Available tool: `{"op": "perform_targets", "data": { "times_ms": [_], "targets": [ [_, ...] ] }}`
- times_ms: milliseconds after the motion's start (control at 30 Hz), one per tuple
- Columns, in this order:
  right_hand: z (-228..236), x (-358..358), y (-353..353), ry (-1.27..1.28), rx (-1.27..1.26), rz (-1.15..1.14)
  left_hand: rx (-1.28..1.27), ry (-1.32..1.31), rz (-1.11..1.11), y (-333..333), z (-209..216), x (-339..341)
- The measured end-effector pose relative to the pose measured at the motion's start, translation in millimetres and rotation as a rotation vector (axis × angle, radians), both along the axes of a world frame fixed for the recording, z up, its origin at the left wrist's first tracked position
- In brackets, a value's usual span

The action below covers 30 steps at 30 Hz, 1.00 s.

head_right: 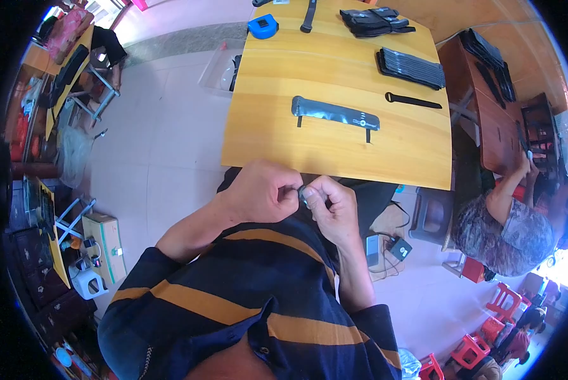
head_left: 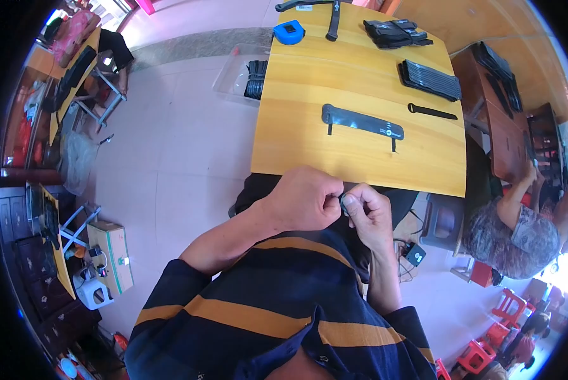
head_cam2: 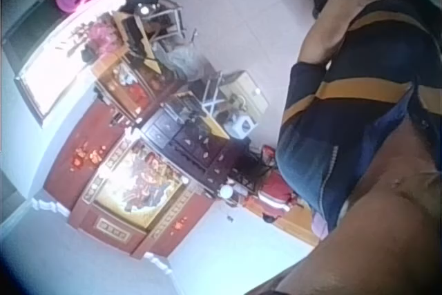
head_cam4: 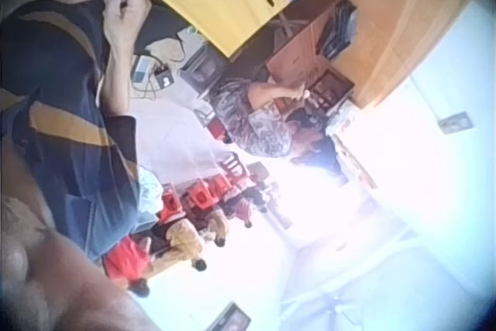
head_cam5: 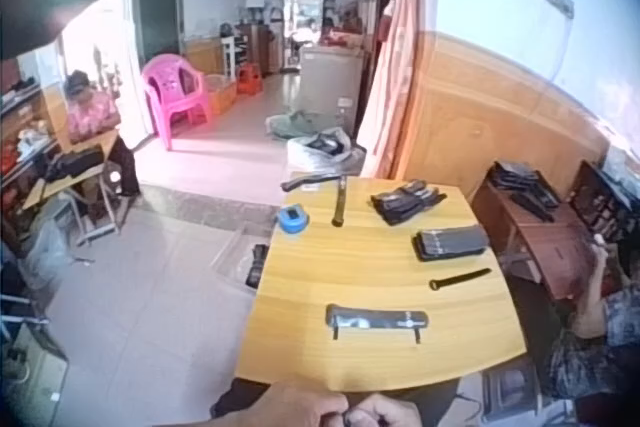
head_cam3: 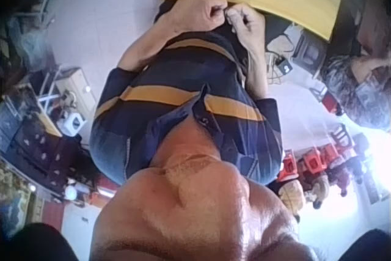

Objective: Assembling and organizing black velcro straps by attaching buckles and aligning them on a table.

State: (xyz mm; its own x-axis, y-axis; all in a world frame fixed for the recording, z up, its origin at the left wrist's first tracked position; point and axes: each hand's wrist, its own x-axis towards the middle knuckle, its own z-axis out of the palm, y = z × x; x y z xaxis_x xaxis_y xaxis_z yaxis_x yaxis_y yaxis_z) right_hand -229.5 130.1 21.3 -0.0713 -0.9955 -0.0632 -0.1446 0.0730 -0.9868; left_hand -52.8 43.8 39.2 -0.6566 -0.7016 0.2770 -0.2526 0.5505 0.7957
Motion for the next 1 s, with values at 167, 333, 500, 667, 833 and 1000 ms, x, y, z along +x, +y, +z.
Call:
{"op": "perform_targets", "data": {
  "times_ms": [167,333,500,667,833,1000],
  "targets": [
    [-1.6,1.0,0.1,0.039,-0.023,0.016,0.244,0.021,-0.046,-3.3,1.0,4.2],
    [4.4,4.3,2.1,-0.043,-0.023,0.054,0.548,0.066,-0.150,-11.2,-6.4,6.4],
    [1.1,4.3,0.3,-0.211,-0.026,-0.007,0.572,0.112,-0.116,-8.3,6.7,5.6],
    [-2.2,2.4,-1.3,-0.463,0.042,-0.036,0.566,0.138,-0.192,-13.2,16.6,7.6],
    [-1.6,0.6,-1.5,-0.519,0.089,-0.018,0.597,0.125,-0.241,-17.9,17.6,7.2],
    [-2.8,-1.1,-2.0,-0.525,0.101,0.013,0.574,0.110,-0.250,-20.7,12.1,5.3]
  ]
}}
